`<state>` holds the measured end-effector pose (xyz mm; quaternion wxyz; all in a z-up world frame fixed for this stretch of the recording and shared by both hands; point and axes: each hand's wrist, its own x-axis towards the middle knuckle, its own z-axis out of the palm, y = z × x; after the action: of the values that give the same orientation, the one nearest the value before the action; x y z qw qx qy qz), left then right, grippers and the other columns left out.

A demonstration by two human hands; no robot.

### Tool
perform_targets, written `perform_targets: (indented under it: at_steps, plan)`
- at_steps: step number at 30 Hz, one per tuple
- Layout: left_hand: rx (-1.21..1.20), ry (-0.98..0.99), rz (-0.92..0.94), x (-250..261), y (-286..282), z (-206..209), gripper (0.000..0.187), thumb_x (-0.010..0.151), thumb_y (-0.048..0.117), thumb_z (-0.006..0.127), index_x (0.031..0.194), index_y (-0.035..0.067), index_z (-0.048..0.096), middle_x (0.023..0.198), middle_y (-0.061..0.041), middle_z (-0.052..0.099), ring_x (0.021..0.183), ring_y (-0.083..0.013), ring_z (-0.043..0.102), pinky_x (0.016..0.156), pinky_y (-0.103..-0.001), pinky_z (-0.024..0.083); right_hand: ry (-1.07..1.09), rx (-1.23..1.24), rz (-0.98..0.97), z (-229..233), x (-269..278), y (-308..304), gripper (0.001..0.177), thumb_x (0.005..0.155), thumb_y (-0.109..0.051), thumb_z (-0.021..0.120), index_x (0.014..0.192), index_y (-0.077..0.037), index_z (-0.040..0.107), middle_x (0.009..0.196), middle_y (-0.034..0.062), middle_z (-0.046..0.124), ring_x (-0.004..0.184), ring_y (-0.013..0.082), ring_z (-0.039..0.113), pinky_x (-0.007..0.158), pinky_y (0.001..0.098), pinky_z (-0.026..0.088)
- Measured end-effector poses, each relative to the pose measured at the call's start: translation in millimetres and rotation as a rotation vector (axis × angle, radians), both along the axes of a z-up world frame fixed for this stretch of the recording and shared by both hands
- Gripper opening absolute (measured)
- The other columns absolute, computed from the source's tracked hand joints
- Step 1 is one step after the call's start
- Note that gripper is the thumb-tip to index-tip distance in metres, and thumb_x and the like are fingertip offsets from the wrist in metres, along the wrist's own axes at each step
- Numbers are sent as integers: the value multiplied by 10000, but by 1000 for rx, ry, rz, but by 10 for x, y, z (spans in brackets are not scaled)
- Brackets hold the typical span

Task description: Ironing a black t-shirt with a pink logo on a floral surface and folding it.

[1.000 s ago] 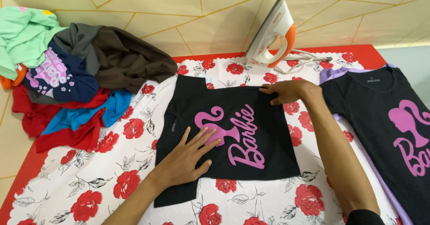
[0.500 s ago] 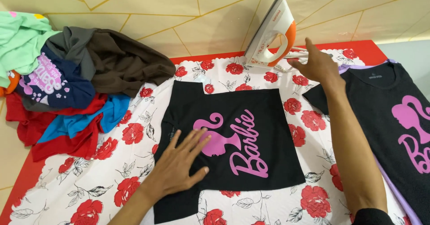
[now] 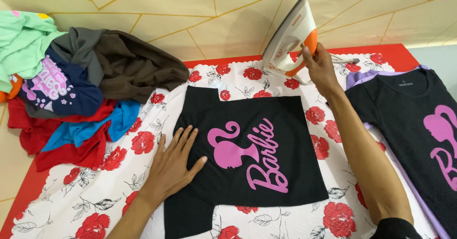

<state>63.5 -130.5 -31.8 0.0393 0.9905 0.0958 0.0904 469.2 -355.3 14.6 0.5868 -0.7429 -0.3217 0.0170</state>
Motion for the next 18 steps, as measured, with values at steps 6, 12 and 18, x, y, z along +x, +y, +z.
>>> perform_targets:
  at_steps: [6,12,18]
  plan:
    - [-98,78,25,-3,9,124,793,1003,626,363,1616,150,201,1660,-49,267,1535,-236,189,1196,-554,73,-144,130,90,216,-25,-35,375,1103,-421,484,1213,-64,507,1006,36,569,957,134,560,836,279,457]
    - [-126,82,21,-2,4,144,797,1002,625,361,1617,149,189,1660,-53,261,1533,-247,183,1200,-558,44,-440,-165,31,820,-428,-239,299,1111,-309,586,1126,-11,607,915,68,521,775,188,425,696,330,329]
    - [-173,170,49,-15,-44,389,831,982,632,475,1601,112,284,1623,-168,345,1524,-342,269,1201,-652,52,-459,-689,200,956,-1003,35,448,880,-411,683,1140,-50,738,1000,323,732,992,595,636,928,626,482]
